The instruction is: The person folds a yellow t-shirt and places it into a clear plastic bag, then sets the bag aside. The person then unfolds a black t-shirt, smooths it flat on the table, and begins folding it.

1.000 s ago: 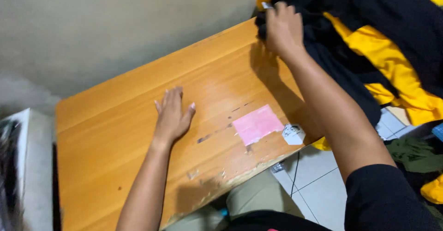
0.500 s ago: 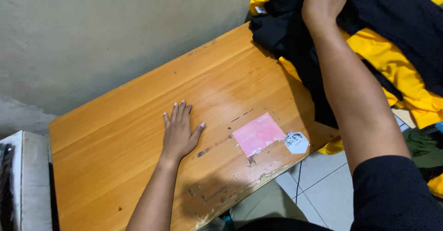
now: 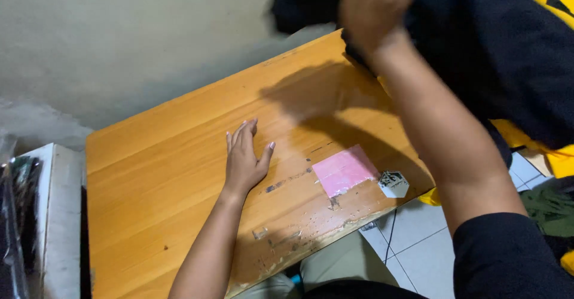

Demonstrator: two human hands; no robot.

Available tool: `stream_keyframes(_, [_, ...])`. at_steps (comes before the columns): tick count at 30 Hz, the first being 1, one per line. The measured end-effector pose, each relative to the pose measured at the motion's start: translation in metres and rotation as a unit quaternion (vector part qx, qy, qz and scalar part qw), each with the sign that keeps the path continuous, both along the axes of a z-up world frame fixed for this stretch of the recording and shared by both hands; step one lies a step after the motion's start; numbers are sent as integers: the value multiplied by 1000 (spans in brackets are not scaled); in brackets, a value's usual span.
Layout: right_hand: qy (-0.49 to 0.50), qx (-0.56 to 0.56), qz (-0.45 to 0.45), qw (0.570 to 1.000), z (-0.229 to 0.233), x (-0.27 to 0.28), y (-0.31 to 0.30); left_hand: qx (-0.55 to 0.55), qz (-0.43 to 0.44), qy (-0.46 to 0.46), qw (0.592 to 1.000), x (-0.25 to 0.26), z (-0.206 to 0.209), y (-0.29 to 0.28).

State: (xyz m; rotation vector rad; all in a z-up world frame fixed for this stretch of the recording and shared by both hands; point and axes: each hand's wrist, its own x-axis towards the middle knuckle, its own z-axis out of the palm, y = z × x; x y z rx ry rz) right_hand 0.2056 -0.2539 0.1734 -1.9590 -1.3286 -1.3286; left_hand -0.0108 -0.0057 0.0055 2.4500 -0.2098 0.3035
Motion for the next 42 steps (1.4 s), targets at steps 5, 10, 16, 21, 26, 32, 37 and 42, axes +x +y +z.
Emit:
stream_keyframes(5, [49,-20,264,963,6,-120,103,-185,137,-142,963,1,-48,47])
stream_keyframes(10, [388,-223,115,887,-65,-122,135,-206,75,-108,970,-15,-3,97])
stream_keyframes(16, [573,-345,65,740,-57,-114,149,-231,-54,-85,968,-21,46,96])
stream_keyframes(21, [608,-272,119,736,-4,-134,142,-135,-152,-39,978,17,-42,119])
stream_keyframes(26, [582,-330,130,732,-47,-97,142,-237,-225,-20,945,7,0,109])
stream_keyframes(32, [532,-286,44,795,-107,-49,149,-111,-103,-186,971,-11,29,85])
stream_keyframes(37, [340,-76,116,930,-95,-41,130,87,108,-109,984,-25,42,49])
stream_keyframes(42, [333,16,145,931,-53,-78,115,86,263,-109,955,-14,28,81])
